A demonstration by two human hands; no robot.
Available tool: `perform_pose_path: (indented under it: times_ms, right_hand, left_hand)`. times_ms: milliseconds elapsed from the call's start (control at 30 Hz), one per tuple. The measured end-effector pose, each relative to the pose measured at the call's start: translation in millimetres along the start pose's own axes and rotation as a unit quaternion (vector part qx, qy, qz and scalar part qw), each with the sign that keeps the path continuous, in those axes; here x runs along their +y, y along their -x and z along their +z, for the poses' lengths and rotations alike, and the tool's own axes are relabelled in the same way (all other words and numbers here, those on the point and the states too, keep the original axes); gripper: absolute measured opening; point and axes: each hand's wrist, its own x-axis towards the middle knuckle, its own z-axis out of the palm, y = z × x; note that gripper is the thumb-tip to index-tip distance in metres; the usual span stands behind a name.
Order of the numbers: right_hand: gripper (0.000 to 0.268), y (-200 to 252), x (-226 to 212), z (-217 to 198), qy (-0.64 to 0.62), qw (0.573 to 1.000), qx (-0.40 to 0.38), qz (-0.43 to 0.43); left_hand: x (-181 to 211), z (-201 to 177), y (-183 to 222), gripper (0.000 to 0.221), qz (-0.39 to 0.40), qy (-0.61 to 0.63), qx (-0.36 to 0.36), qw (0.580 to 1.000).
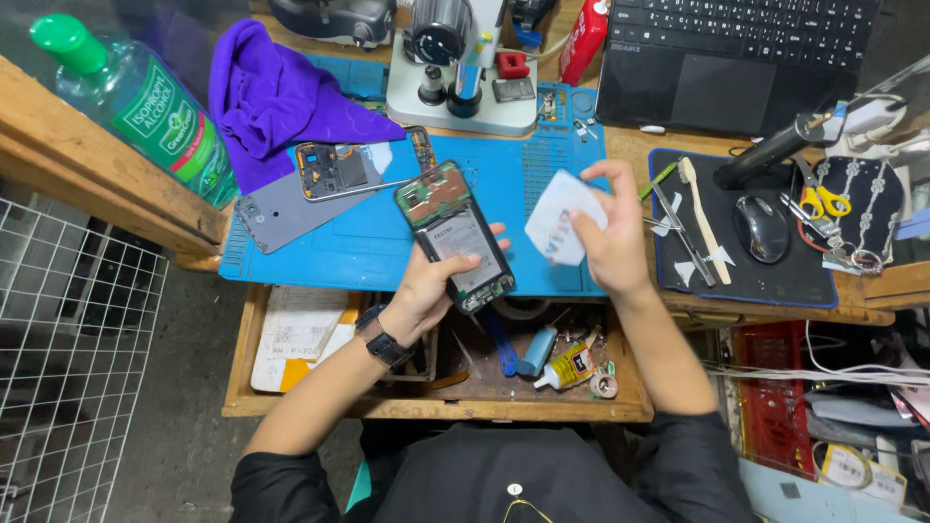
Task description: The person disassembles a mobile phone by prying open the casing and using a metal probe to separate the internal battery from the chassis.
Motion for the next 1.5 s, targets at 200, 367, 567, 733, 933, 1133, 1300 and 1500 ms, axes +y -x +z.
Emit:
perform_pose_path:
  times_ms: [200, 367, 567, 733, 933, 1133, 1300, 1500]
  right_hand:
    - [0.027, 45, -2, 17, 0.216, 0.976, 0.018, -0.027]
    - [0.026, 51, -12, 37, 0.291, 0.953, 0.068, -0.046]
    - [0.024, 49, -8, 49, 0.253, 0.964, 0.077, -0.011]
    - [0.026, 47, 1, 46, 0.313, 0.942, 0.063, -0.103]
    - [0.025, 47, 1, 47, 0.313, 0.943, 0.067, -0.089]
    - [0.024, 44, -5, 51, 0.326, 0.938, 0.057, -0.106]
    - [0.022, 33, -8, 44, 0.324, 0.938, -0.026, -0.124]
    - [0.023, 16, -2, 31, 0.237, 0.963, -0.11, -0.067]
  left_hand:
    - [-7, 4, 4, 0.055, 0.055, -0.021, 0.033, 0.998]
    - [-17, 3, 4, 0.054, 0.074, -0.037, 0.048, 0.995]
    - [-22, 1, 6, 0.054, 0.099, -0.058, 0.05, 0.992]
    - [-24, 1, 6, 0.054, 0.102, -0.066, 0.056, 0.991]
    - [-27, 0, 6, 0.053, 0.119, -0.075, 0.046, 0.989]
    - [-28, 0, 6, 0.052, 0.123, -0.085, 0.047, 0.988]
    - [-28, -2, 3, 0.052, 0.111, -0.072, 0.048, 0.99]
    - [-25, -1, 2, 0.052, 0.095, -0.053, 0.058, 0.992]
